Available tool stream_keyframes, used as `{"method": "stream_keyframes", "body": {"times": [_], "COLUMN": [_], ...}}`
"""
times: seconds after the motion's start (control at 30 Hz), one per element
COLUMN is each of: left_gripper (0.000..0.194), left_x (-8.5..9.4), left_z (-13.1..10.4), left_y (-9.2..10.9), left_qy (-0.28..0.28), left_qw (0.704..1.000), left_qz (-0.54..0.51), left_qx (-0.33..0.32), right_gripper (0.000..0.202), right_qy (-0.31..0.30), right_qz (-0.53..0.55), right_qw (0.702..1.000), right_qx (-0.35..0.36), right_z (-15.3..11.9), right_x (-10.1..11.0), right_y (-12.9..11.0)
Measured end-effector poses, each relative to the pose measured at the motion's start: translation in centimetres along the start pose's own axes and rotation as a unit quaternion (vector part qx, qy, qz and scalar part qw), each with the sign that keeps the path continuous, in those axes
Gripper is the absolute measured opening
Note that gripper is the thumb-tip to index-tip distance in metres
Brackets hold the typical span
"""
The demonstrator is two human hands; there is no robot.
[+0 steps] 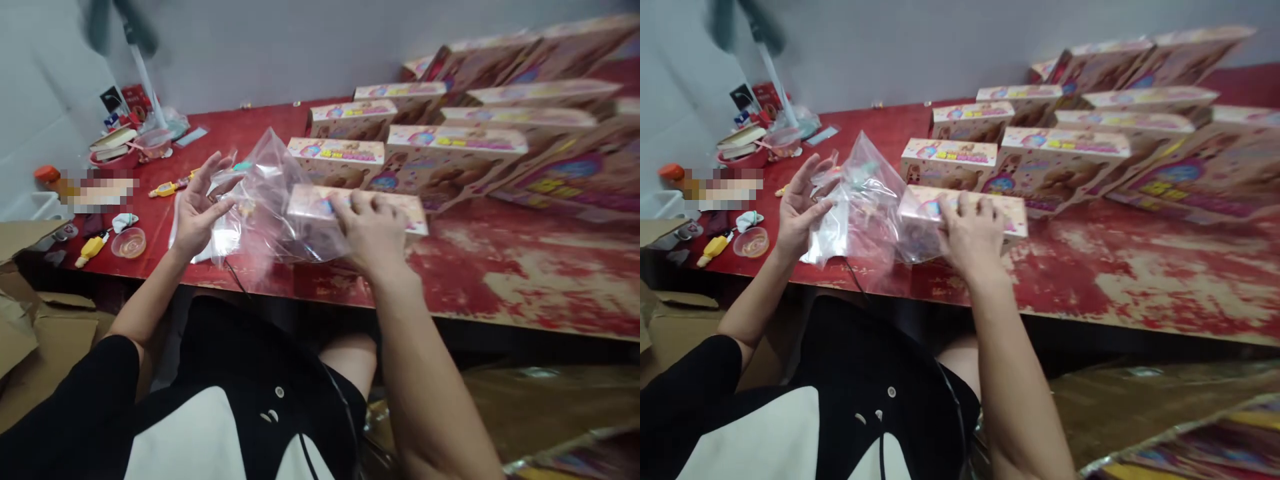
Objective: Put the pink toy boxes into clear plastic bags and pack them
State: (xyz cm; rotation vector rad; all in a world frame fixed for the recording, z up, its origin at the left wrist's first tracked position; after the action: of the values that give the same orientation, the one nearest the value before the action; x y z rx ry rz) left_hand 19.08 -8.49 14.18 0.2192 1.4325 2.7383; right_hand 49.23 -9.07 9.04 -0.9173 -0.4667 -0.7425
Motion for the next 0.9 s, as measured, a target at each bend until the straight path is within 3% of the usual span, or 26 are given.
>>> {"method": "stream_keyframes", "body": {"times": [0.1, 0.2, 0.27, 0.33, 0.4, 0.47, 0.53, 0.63, 0.67, 0.8, 0.9], "left_gripper": [0.072, 0.068, 0.053, 0.035, 0.026, 0.027, 0.031, 0.031, 0.033, 0.061, 0.091], "left_x": [-2.4, -5.6, -7.2, -7.9, -8.0, -8.4, -9.1, -11.0, -11.7, -14.3, -16.3], "left_z": [-1.0, -2.6, -3.5, -4.1, -4.2, -4.2, -4.4, -5.1, -5.5, -8.4, -11.9], "left_y": [1.9, 3.3, 3.5, 2.8, 1.3, -0.5, -1.9, -3.1, -3.2, -4.1, -5.5], "left_qy": [0.024, -0.015, -0.02, 0.016, 0.067, 0.094, 0.098, 0.047, 0.025, 0.004, -0.001], "left_qw": [0.998, 0.995, 0.992, 0.989, 0.983, 0.976, 0.968, 0.96, 0.958, 0.927, 0.884], "left_qz": [-0.056, -0.095, -0.113, -0.131, -0.148, -0.167, -0.193, -0.219, -0.222, -0.255, -0.277], "left_qx": [0.004, 0.023, 0.041, 0.06, 0.081, 0.103, 0.127, 0.166, 0.181, 0.274, 0.378], "right_gripper": [0.042, 0.051, 0.044, 0.031, 0.037, 0.045, 0.053, 0.06, 0.057, 0.034, 0.03], "right_qy": [0.078, 0.107, 0.173, 0.302, 0.416, 0.466, 0.407, 0.212, 0.187, 0.323, 0.315], "right_qz": [0.232, 0.367, 0.357, 0.308, 0.297, 0.32, 0.389, 0.473, 0.475, 0.395, 0.388], "right_qw": [0.969, 0.922, 0.914, 0.896, 0.851, 0.81, 0.804, 0.821, 0.824, 0.833, 0.835], "right_qx": [-0.019, -0.057, -0.081, -0.102, -0.125, -0.154, -0.19, -0.237, -0.245, -0.215, -0.229], "right_z": [-1.2, -3.6, -5.5, -7.6, -9.8, -11.8, -13.0, -14.4, -15.0, -17.3, -18.6], "right_x": [1.9, 4.1, 6.0, 8.3, 10.0, 10.5, 9.4, 5.6, 4.6, 4.4, 4.8], "right_y": [-2.4, -3.8, -3.3, -1.4, 0.9, 2.7, 3.3, 1.6, 1.0, 0.1, 0.0]}}
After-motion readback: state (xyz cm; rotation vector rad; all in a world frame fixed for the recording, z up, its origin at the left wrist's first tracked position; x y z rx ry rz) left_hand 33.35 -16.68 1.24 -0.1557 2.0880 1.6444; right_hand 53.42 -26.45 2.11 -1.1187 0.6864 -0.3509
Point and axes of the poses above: each hand's wrist, its own z-axis towards the middle knuckle, its own x-axis out of the back of the hand, y = z × x, the point moved 5 cm from there along z, towards the middle knuckle, and after that the axes turned 8 degrees about x, right-handed, at the moved point
